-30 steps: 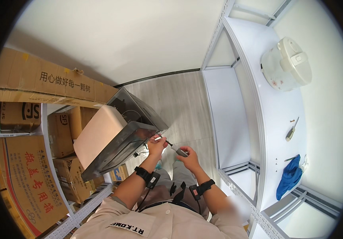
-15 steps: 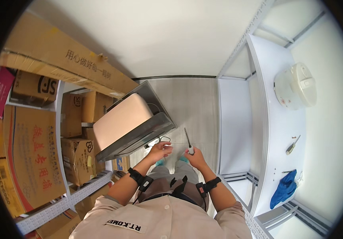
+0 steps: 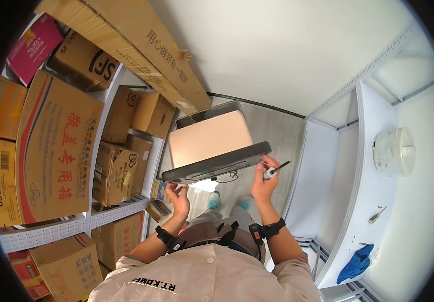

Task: The person uses a screwdriver to remove screws from the back panel of a black electronic device, detaches the panel, and places it on a nearby shelf. The person then continues to unscrew additional fasteners from the device's chassis.

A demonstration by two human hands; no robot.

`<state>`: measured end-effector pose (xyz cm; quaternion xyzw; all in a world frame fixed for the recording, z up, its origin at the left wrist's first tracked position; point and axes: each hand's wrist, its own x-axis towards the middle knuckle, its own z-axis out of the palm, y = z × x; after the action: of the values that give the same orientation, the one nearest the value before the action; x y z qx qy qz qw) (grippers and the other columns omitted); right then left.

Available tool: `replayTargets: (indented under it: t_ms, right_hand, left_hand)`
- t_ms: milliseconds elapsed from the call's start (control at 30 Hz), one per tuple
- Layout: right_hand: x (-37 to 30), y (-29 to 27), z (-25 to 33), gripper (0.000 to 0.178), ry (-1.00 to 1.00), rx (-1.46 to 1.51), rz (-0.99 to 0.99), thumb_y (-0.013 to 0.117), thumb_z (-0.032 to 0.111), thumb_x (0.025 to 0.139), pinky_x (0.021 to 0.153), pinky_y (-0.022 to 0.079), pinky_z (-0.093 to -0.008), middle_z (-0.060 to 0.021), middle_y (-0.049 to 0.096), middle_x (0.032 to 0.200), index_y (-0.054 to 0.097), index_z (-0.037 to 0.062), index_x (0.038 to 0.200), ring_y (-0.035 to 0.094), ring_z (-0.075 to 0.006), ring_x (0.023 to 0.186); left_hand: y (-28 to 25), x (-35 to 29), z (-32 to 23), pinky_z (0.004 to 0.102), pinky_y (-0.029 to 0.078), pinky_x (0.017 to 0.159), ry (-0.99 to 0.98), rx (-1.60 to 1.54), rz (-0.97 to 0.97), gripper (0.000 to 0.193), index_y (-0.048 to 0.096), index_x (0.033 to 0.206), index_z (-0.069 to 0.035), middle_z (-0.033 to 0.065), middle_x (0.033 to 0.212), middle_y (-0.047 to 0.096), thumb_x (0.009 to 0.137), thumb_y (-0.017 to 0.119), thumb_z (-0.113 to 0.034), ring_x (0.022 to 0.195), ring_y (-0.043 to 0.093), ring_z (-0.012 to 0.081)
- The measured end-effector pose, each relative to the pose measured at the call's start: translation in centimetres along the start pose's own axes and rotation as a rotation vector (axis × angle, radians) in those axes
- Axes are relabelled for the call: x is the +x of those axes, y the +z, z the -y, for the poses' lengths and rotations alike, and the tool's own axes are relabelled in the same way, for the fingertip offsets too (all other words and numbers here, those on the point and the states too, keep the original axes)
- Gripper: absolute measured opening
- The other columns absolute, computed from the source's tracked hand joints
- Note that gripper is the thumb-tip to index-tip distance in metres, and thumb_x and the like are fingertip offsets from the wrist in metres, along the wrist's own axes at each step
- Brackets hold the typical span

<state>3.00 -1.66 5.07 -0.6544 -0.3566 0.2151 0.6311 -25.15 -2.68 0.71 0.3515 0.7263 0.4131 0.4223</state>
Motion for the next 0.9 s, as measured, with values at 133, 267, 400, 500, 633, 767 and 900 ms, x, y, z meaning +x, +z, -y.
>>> replayTargets:
  t_ms: [133, 267, 400, 500, 633, 767, 900]
  right_hand:
    - [0.4, 1.2, 3.1, 0.033, 0.003, 0.027, -0.111, 0.060, 0.007, 0.090, 0.091, 0.046, -0.0327, -0.0108, 0.054, 0.119, 0.053, 0.0001, 0.122, 0.055, -0.0201, 0.103]
    - [0.7, 1.4, 4.0, 0.034, 0.139, 0.075, -0.158, 0.058, 0.007, 0.092, 0.097, 0.043, -0.0327, -0.0123, 0.058, 0.123, 0.053, -0.0026, 0.124, 0.055, -0.0202, 0.110]
    - [1.0, 1.1, 2.0, 0.037, 0.161, 0.046, -0.172, 0.061, 0.005, 0.089, 0.093, 0.045, -0.0306, -0.0119, 0.062, 0.117, 0.056, -0.0020, 0.125, 0.058, -0.0186, 0.106]
    - [0.6, 1.2, 0.9, 0.040, 0.144, 0.082, -0.163, 0.063, 0.004, 0.088, 0.091, 0.047, -0.0300, -0.0117, 0.063, 0.115, 0.056, -0.0022, 0.127, 0.060, -0.0180, 0.104]
    - [0.9, 0.7, 0.0, 0.039, 0.155, 0.136, -0.125, 0.062, 0.003, 0.088, 0.091, 0.047, -0.0298, -0.0117, 0.064, 0.115, 0.057, -0.0024, 0.126, 0.060, -0.0175, 0.103]
    - [0.6, 0.6, 0.7, 0.036, 0.204, 0.076, -0.102, 0.063, 0.007, 0.088, 0.091, 0.047, -0.0303, -0.0104, 0.065, 0.113, 0.059, -0.0015, 0.123, 0.061, -0.0177, 0.102]
    - [0.7, 0.5, 0.4, 0.035, 0.111, -0.004, -0.082, 0.065, 0.009, 0.086, 0.094, 0.045, -0.0333, -0.0125, 0.064, 0.116, 0.062, 0.0001, 0.120, 0.061, -0.0218, 0.108]
  left_hand:
    - [-2.7, 1.1, -2.8, 0.0386, 0.043, 0.097, 0.213, -0.125, 0.108, 0.053, 0.036, 0.136, -0.003, 0.0136, 0.130, 0.044, 0.091, 0.063, -0.015, 0.120, 0.046, 0.0254]
    - [-4.0, 1.3, -6.3, 0.0361, 0.040, 0.101, 0.365, -0.166, 0.298, 0.049, 0.041, 0.140, -0.004, 0.0122, 0.141, 0.043, 0.096, 0.057, -0.020, 0.127, 0.044, 0.0226]
    - [-3.5, 0.9, -7.9, 0.0318, 0.040, 0.099, 0.357, -0.249, 0.365, 0.046, 0.043, 0.138, -0.002, 0.0099, 0.131, 0.052, 0.100, 0.051, -0.026, 0.118, 0.049, 0.0181]
    - [-3.2, 1.2, -7.3, 0.0303, 0.040, 0.097, 0.347, -0.253, 0.346, 0.045, 0.044, 0.137, 0.000, 0.0069, 0.119, 0.056, 0.101, 0.049, -0.028, 0.109, 0.050, 0.0139]
    - [-2.6, 1.3, -6.0, 0.0301, 0.037, 0.101, 0.330, -0.301, 0.301, 0.045, 0.042, 0.137, 0.000, 0.0071, 0.122, 0.054, 0.102, 0.047, -0.027, 0.112, 0.049, 0.0151]
    - [-2.4, 1.3, -5.6, 0.0303, 0.035, 0.103, 0.310, -0.249, 0.271, 0.044, 0.041, 0.138, -0.001, 0.0081, 0.126, 0.052, 0.103, 0.045, -0.027, 0.116, 0.048, 0.0165]
    - [-2.5, 2.1, -5.0, 0.0310, 0.030, 0.111, 0.198, -0.432, 0.333, 0.048, 0.030, 0.146, -0.004, 0.0070, 0.139, 0.045, 0.105, 0.040, -0.028, 0.129, 0.041, 0.0159]
